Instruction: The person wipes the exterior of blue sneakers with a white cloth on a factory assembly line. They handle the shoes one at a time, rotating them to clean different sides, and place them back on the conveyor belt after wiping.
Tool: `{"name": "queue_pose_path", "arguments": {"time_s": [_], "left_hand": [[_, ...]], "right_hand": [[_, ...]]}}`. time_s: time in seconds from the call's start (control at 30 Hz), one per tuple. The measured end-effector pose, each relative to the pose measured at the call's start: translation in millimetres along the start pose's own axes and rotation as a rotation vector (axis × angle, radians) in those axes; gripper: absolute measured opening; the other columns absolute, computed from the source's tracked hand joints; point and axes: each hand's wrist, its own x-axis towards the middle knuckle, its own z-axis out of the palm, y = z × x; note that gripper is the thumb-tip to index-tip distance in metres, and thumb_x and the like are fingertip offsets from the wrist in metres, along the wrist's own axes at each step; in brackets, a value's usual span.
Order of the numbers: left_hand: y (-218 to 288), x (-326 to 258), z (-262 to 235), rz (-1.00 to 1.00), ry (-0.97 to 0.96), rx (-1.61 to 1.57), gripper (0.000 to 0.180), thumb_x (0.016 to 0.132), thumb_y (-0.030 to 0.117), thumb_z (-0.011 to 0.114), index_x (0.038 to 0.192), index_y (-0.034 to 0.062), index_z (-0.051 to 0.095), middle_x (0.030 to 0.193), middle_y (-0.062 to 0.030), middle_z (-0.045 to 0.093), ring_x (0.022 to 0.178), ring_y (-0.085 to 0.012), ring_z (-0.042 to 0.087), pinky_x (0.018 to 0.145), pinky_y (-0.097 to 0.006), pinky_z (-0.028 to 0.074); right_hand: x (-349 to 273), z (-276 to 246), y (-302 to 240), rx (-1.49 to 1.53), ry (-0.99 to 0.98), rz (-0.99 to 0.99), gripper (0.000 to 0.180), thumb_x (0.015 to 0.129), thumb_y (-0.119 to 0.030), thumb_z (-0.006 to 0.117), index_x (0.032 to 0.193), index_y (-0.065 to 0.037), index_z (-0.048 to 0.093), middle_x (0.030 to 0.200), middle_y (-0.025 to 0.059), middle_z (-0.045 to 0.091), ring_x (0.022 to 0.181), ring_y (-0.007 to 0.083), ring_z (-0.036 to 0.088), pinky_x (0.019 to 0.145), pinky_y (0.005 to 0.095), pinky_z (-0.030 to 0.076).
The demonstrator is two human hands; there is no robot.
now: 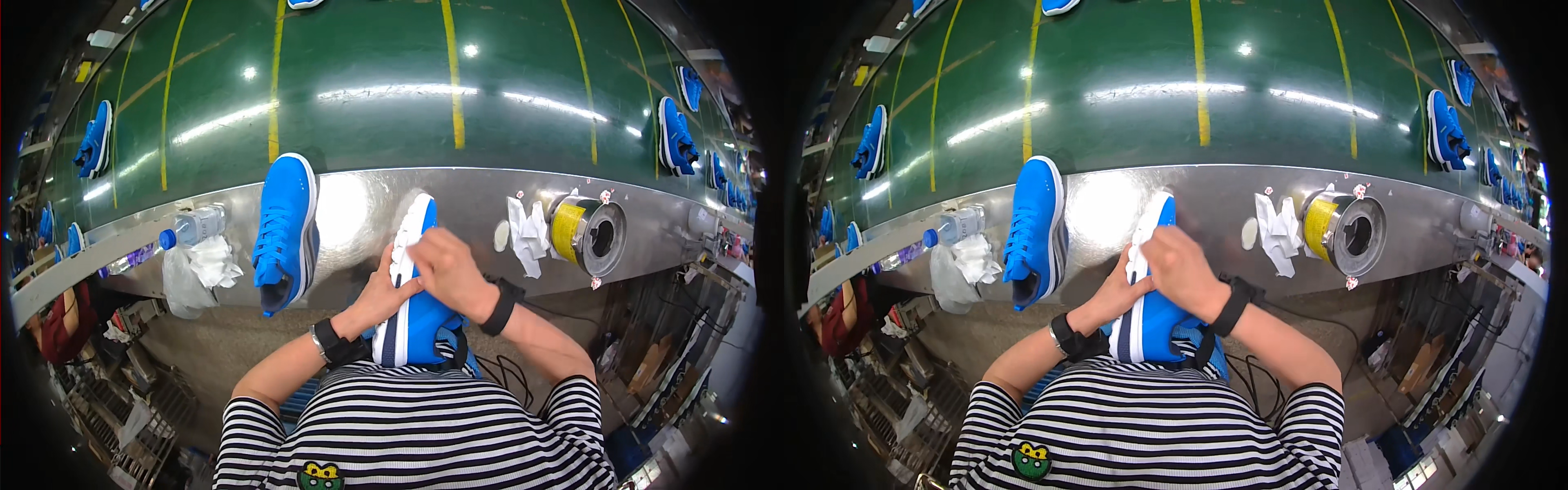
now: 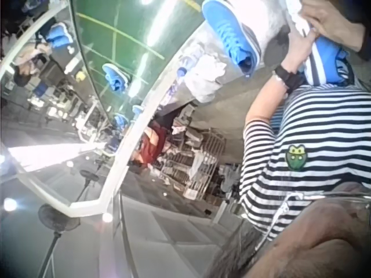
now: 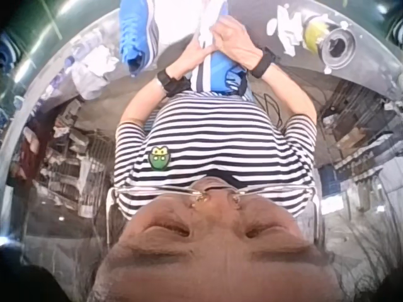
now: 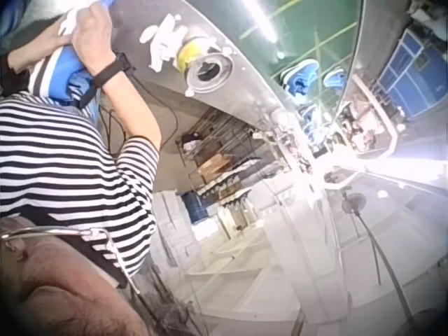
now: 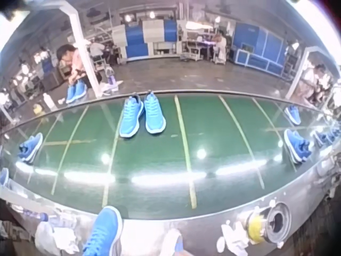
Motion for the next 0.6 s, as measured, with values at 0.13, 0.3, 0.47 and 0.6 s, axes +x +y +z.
{"name": "queue_pose_path", "arguments": {"time_s": [0.13, 0.3, 0.47, 0.6], "left_hand": [[-1.8, 0.3, -1.1, 0.006, -0.016, 0.019, 0.085, 0.077, 0.034, 0.063, 0.135, 0.0000, 0.012, 0.113, -0.0255, 0.053, 0.102, -0.0325, 0.056, 0.086, -0.036, 0.044], [-0.7, -0.2, 0.8, -0.016, -0.013, -0.082, 0.086, 0.077, 0.035, 0.063, 0.135, -0.0014, 0.012, 0.112, -0.0258, 0.053, 0.101, -0.0314, 0.056, 0.086, -0.036, 0.045], [0.8, -0.6, 0.5, -0.031, -0.011, -0.073, 0.087, 0.077, 0.037, 0.063, 0.135, -0.0018, 0.011, 0.112, -0.0267, 0.053, 0.100, -0.0321, 0.056, 0.086, -0.036, 0.045], [-1.0, 0.4, 0.3, -0.031, -0.012, -0.046, 0.088, 0.077, 0.037, 0.063, 0.135, -0.0025, 0.011, 0.111, -0.0263, 0.054, 0.100, -0.0319, 0.057, 0.086, -0.036, 0.045]], "right_hand": [[4.6, 0.3, -2.8, 0.091, 0.033, 0.055, 0.003, 0.072, 0.000, 0.059, 0.075, 0.000, 0.060, 0.068, 0.0123, 0.051, 0.064, 0.0279, 0.054, 0.057, 0.0347, 0.043], [34.3, -2.4, 31.0, 0.112, 0.137, 0.299, 0.007, 0.074, -0.004, 0.057, 0.070, 0.001, 0.060, 0.068, 0.0154, 0.053, 0.064, 0.0328, 0.056, 0.059, 0.0386, 0.044], [19.7, -1.3, 24.0, 0.075, 0.136, 0.270, 0.007, 0.074, -0.007, 0.060, 0.074, 0.000, 0.062, 0.069, 0.0131, 0.056, 0.059, 0.0278, 0.055, 0.054, 0.0337, 0.043], [27.3, -3.0, 29.3, 0.040, 0.139, 0.304, 0.007, 0.075, -0.006, 0.058, 0.073, 0.001, 0.061, 0.069, 0.0149, 0.054, 0.064, 0.0313, 0.055, 0.057, 0.0379, 0.043]]}}
